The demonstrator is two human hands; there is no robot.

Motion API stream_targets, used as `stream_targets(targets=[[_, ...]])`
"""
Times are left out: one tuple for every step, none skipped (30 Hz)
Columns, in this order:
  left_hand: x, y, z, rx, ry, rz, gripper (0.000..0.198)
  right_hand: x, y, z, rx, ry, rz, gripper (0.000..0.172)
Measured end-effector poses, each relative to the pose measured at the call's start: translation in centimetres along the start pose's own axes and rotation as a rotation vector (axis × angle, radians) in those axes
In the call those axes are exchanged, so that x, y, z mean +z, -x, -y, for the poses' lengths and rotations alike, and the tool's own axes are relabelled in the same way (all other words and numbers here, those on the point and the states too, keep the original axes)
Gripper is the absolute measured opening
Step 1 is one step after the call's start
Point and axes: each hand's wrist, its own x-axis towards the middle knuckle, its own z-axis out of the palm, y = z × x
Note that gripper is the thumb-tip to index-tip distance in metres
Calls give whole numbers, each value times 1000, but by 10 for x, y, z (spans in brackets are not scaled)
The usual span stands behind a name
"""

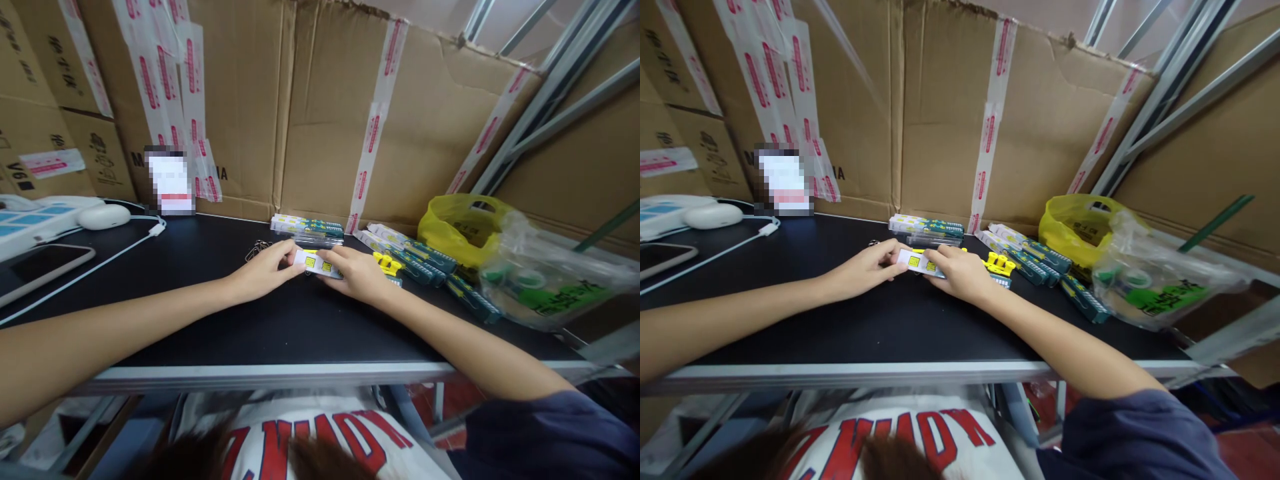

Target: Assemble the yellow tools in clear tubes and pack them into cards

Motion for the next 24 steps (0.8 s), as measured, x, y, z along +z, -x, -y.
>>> stream_targets(targets=[[1,1,0,-28,25,2,29,-1,0,2,-8,15,14,40],[2,1,0,-69,64,1,31,-1,-1,4,-16,32,28,40],[3,0,1,-115,111,-2,32,-1,-2,6,-22,51,41,40],[4,0,2,-157,160,-7,34,-2,-2,8,-26,70,52,40],[4,-2,3,-193,203,-17,36,-2,-3,10,-29,86,64,40],[4,-3,5,-224,236,-29,38,-2,-4,12,-31,100,76,40],[4,-5,6,-248,264,-41,40,-2,-5,14,-31,108,87,40],[4,-7,8,-266,293,-52,42,-2,-6,15,-28,113,96,40],[4,-8,8,-279,325,-61,43,-2,-7,16,-23,112,101,40],[4,-9,9,-290,356,-72,44,-3,-7,15,-17,108,104,41],[3,-10,9,-299,384,-87,45,-3,-8,14,-6,99,105,42],[2,-11,10,-309,410,-108,45,-5,-8,11,11,85,104,43],[0,-12,10,-321,433,-134,45,-7,-7,6,32,66,102,44],[-2,-12,10,-336,455,-164,43,-9,-7,0,59,49,102,45],[-5,-13,11,-353,474,-198,42,-11,-6,-8,90,36,103,46],[-9,-14,12,-370,493,-232,40,-14,-5,-17,121,32,99,47],[-13,-15,14,-388,509,-268,38,-16,-4,-27,150,45,104,47],[-16,-16,15,-407,522,-303,35,-19,-4,-36,180,66,110,46],[-20,-17,16,-422,537,-332,32,-20,-3,-46,220,86,119,45],[-23,-18,18,-434,552,-357,30,-21,-3,-54,262,84,127,42],[-26,-19,20,-445,565,-375,28,-21,-3,-62,301,51,136,40],[-28,-19,21,-452,576,-386,27,-21,-4,-67,331,-6,138,39],[-29,-20,23,-457,584,-393,27,-19,-4,-71,347,-74,128,37],[-31,-21,25,-461,588,-397,27,-17,-5,-73,360,-142,112,35]])
